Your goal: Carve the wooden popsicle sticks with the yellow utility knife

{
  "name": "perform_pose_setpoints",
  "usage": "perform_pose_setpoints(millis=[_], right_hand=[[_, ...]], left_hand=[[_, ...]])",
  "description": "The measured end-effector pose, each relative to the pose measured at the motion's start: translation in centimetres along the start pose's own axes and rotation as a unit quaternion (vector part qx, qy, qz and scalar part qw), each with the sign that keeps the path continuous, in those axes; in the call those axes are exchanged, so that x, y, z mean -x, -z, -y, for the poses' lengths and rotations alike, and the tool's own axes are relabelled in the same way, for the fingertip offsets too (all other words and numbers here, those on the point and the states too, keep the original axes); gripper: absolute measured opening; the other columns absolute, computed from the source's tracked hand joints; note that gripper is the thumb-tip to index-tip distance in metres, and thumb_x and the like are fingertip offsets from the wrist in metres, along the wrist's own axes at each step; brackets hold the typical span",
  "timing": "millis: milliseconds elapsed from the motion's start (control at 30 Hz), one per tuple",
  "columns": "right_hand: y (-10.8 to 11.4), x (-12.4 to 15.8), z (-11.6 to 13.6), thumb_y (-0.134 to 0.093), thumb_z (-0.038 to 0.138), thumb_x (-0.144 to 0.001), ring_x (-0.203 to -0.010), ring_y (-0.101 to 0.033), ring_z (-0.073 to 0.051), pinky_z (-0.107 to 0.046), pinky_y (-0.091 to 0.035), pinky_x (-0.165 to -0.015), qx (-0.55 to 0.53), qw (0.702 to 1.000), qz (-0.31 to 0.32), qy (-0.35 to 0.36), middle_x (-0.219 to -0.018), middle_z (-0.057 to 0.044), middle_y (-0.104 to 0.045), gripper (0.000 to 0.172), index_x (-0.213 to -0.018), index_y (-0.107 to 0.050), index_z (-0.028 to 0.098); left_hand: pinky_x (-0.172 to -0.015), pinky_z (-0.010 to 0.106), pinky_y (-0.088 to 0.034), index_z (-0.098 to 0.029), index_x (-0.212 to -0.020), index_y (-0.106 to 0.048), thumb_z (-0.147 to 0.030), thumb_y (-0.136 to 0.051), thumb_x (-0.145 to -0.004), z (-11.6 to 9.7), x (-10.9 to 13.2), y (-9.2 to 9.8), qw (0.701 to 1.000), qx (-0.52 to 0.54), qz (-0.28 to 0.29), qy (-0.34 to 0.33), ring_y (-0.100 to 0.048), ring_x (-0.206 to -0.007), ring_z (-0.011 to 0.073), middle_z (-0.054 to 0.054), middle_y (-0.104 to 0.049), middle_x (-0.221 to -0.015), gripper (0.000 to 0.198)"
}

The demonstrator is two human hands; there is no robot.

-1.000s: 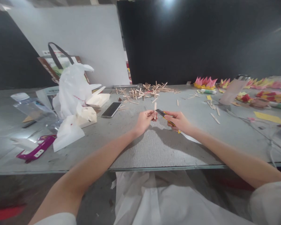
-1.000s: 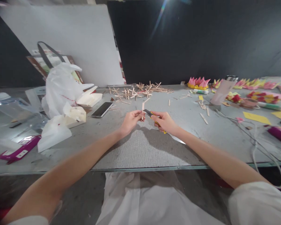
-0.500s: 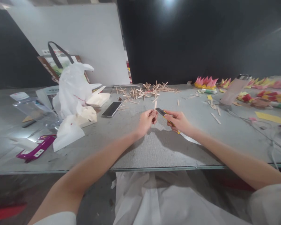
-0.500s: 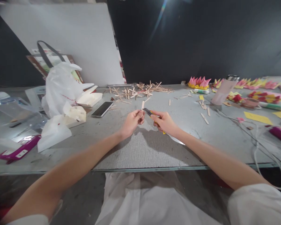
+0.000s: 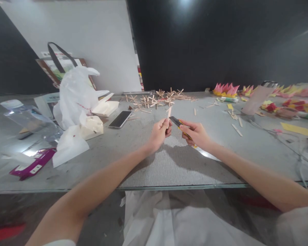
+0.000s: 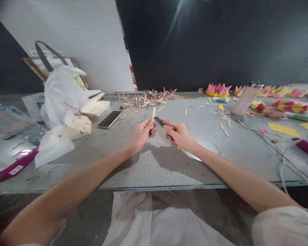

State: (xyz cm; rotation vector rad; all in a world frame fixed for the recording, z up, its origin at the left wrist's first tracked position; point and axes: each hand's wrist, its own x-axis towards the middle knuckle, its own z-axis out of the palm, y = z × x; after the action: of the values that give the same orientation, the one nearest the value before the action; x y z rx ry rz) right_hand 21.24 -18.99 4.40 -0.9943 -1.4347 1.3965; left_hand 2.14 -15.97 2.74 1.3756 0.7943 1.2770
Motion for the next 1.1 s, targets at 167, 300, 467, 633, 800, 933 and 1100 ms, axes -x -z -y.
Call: perform_pose_setpoints(millis=[167,300,467,633,800,933,1100], right_hand=[[0.2,0.0,0.0,-0.074,0.053,-0.093,-0.039,-0.031,-0.006,-0.022,-0.026,-0.038,-0.002,1.0,-0.002,-0.004,-0.055,0.01,-0.043,0.081,-0.161,-0.054,0.014],[0.1,0.0,0.1,-0.073,0.052,-0.093,-0.039,-0.031,-0.006,-0.022,-0.026,-0.038,-0.002,1.0,0.002,-0.004,-0.055,0.01,-0.043,0.08,-0.161,-0.055,0.014],[0.1,0.1,0.1,-0.072,0.052,-0.094,-0.039,-0.031,-0.006,-0.022,-0.026,-0.038,-0.003,1.0,0.003,-0.001,-0.055,0.011,-0.042,0.079,-0.16,-0.055,0.013],[0.2,0.0,0.1,-0.073,0.053,-0.094,-0.039,-0.029,-0.006,-0.022,-0.025,-0.037,0.002,1.0,0.006,0.01,-0.054,0.012,-0.037,0.079,-0.159,-0.056,0.013],[0.2,0.0,0.1,-0.073,0.053,-0.094,-0.041,-0.028,-0.006,-0.022,-0.025,-0.038,0.004,1.0,0.002,0.019,-0.055,0.011,-0.038,0.078,-0.158,-0.058,0.011],[0.2,0.0,0.1,-0.074,0.054,-0.093,-0.041,-0.027,-0.006,-0.022,-0.025,-0.038,-0.003,1.0,0.006,0.021,-0.054,0.012,-0.036,0.079,-0.158,-0.057,0.011],[0.2,-0.1,0.1,-0.076,0.056,-0.091,-0.041,-0.028,-0.006,-0.022,-0.025,-0.038,-0.012,1.0,0.006,0.0,-0.055,0.011,-0.041,0.085,-0.159,-0.055,0.01]], left_hand=[[-0.049,0.024,-0.025,-0.02,-0.086,-0.056,-0.062,-0.065,-0.098,-0.3,0.0,0.1,0.999,0.029,0.015,0.013,-0.032,-0.049,0.0078,-0.006,-0.037,-0.06,0.044],[-0.049,0.024,-0.024,-0.02,-0.086,-0.056,-0.06,-0.066,-0.098,-0.4,0.1,0.1,0.999,0.048,0.019,0.015,-0.032,-0.051,0.0079,-0.006,-0.036,-0.062,0.042],[-0.05,0.025,-0.023,-0.02,-0.086,-0.056,-0.058,-0.064,-0.1,-0.5,0.1,0.2,0.998,0.046,0.029,0.015,-0.031,-0.049,0.0076,-0.006,-0.036,-0.06,0.041],[-0.05,0.025,-0.022,-0.02,-0.085,-0.055,-0.058,-0.063,-0.1,-0.7,0.1,0.2,0.998,0.044,0.029,0.021,-0.029,-0.048,0.0075,-0.007,-0.034,-0.058,0.041],[-0.05,0.024,-0.022,-0.02,-0.085,-0.056,-0.054,-0.063,-0.101,-1.2,0.2,0.1,0.998,0.058,0.036,0.016,-0.03,-0.049,0.0073,-0.007,-0.035,-0.059,0.039],[-0.05,0.022,-0.022,-0.019,-0.085,-0.057,-0.051,-0.065,-0.101,-1.4,0.4,0.0,0.996,0.079,0.033,0.019,-0.03,-0.05,0.0068,-0.007,-0.035,-0.06,0.038],[-0.05,0.02,-0.022,-0.018,-0.083,-0.056,-0.05,-0.069,-0.099,-1.4,0.4,-0.2,0.993,0.107,0.027,0.037,-0.027,-0.048,0.0056,-0.009,-0.033,-0.058,0.038]])
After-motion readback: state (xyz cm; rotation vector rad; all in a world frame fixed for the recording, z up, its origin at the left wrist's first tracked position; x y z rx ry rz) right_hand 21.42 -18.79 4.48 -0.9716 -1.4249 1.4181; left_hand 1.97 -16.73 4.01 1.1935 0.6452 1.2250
